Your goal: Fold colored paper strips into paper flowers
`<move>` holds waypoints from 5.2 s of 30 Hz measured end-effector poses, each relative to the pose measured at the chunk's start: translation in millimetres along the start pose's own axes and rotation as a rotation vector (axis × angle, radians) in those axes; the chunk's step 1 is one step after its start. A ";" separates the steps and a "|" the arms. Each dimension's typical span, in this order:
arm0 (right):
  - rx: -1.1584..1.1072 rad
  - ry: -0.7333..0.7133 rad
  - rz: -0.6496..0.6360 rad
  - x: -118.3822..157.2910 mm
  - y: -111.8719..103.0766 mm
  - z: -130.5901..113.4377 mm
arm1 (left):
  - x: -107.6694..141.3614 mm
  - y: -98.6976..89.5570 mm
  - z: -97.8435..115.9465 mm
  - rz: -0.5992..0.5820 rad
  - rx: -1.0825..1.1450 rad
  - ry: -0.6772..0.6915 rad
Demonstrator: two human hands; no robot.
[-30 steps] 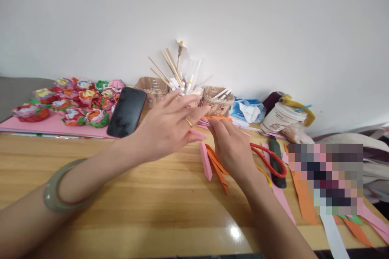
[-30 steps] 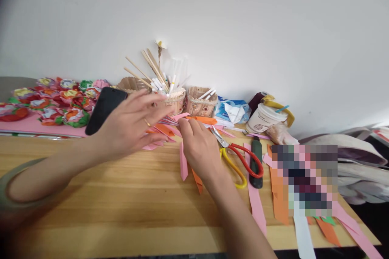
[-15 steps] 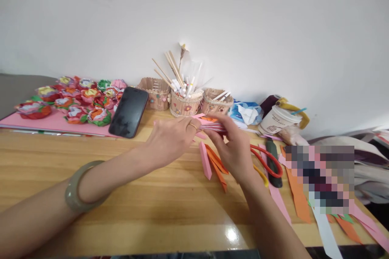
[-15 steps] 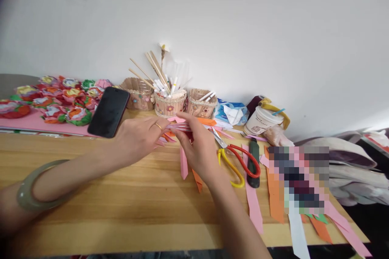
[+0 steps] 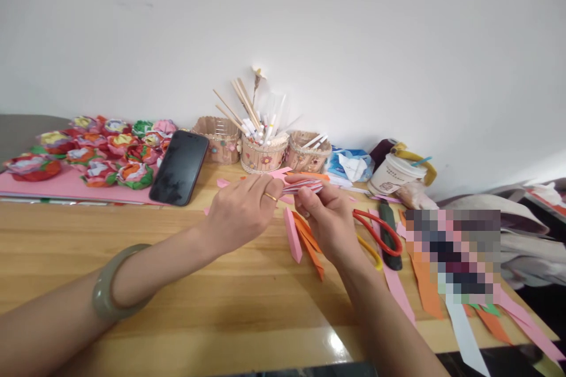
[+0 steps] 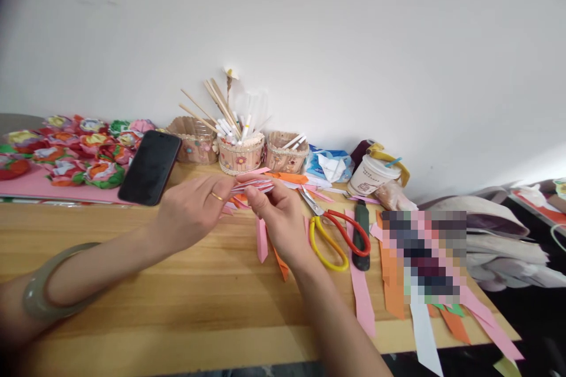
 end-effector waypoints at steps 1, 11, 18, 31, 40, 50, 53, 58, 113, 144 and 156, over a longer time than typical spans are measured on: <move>-0.032 0.017 -0.006 -0.1 1.1 1.0 | 0.5 -0.1 1.0 -0.003 -0.018 0.009; -0.361 0.113 -0.041 -5.8 12.0 19.6 | 13.1 18.0 2.8 -0.059 0.014 0.084; -0.444 0.149 -0.002 -8.1 8.5 27.1 | 19.4 33.0 -3.9 -0.048 0.344 -0.049; -0.125 0.378 -0.067 6.8 -21.1 37.6 | 17.2 29.4 10.9 -0.056 0.241 0.050; 1.182 0.146 0.541 10.3 -178.4 -2.3 | 25.8 50.9 -3.3 -0.071 0.516 -0.142; 0.953 0.210 0.533 -17.6 -199.7 -32.0 | 36.4 74.9 -22.7 -0.155 0.771 -0.397; 1.001 0.190 0.562 -24.3 -198.8 -54.2 | 41.8 83.3 -24.1 -0.203 0.839 -0.462; 0.955 0.129 0.594 -35.2 -192.5 -79.9 | 59.4 100.7 -26.7 -0.222 1.152 -0.779; 0.691 0.118 0.460 -62.9 -135.6 -74.1 | -48.0 149.1 -13.0 0.114 1.957 -1.006; 1.556 -0.435 0.364 -21.9 -49.7 -75.0 | -39.1 146.6 -19.1 0.216 1.946 -1.110; 1.370 -0.279 0.342 -36.1 -65.0 -71.7 | -40.4 148.1 -9.1 0.004 1.919 -1.016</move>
Point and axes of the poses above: each hand's wrist, its own x-axis away from the middle knuckle, its own y-axis out of the palm, z = x × y, the point moved 10 cm from there along -x, towards the middle knuckle, and after that the axes turned 15 degrees about y, right-handed, at the moved point
